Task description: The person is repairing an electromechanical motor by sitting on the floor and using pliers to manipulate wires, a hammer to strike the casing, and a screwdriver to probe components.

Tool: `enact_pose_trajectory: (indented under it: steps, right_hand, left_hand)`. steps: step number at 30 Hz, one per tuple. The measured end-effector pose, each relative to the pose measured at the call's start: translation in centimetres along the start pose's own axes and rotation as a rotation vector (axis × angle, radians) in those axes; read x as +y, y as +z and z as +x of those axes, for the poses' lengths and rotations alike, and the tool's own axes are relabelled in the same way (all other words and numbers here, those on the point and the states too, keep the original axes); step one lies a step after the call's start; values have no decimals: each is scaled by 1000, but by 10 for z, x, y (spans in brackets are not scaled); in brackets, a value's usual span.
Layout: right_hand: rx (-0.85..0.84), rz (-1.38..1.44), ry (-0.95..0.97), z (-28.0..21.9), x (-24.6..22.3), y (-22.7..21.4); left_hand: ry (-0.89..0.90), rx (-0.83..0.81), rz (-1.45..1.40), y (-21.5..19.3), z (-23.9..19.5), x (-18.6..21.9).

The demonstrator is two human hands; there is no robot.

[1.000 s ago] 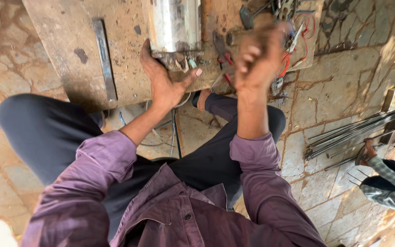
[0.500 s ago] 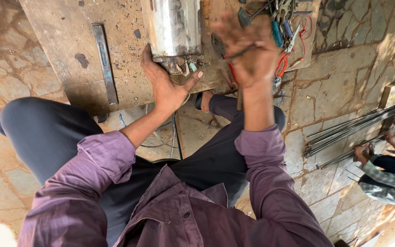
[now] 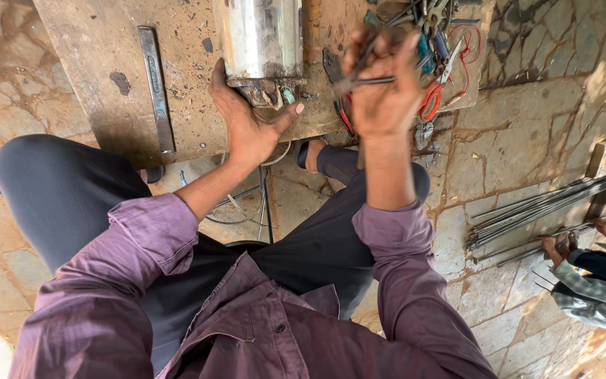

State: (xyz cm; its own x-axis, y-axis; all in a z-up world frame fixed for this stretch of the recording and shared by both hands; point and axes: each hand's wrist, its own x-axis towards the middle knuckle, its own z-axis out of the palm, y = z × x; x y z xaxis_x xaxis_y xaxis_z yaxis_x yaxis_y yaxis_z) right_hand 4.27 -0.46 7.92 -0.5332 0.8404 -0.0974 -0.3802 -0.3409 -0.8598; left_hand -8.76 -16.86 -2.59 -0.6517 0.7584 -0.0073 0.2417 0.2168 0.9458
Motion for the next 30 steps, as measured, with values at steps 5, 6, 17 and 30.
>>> enact_pose_trajectory:
  steps: [5,6,17,30]
  right_hand:
    - [-215,-43,-311,7,31,29]
    - [-251,-50,-372,8,34,31]
    - [-370,-114,-389,1,48,28]
    - [-288,-28,-392,-3,51,22]
  left_hand:
    - [10,27,17,0,-1,1]
    - [8,30,13,0,-2,2]
    - [-14,32,-12,0,-1,6]
    - [-8,34,20,0,-3,5]
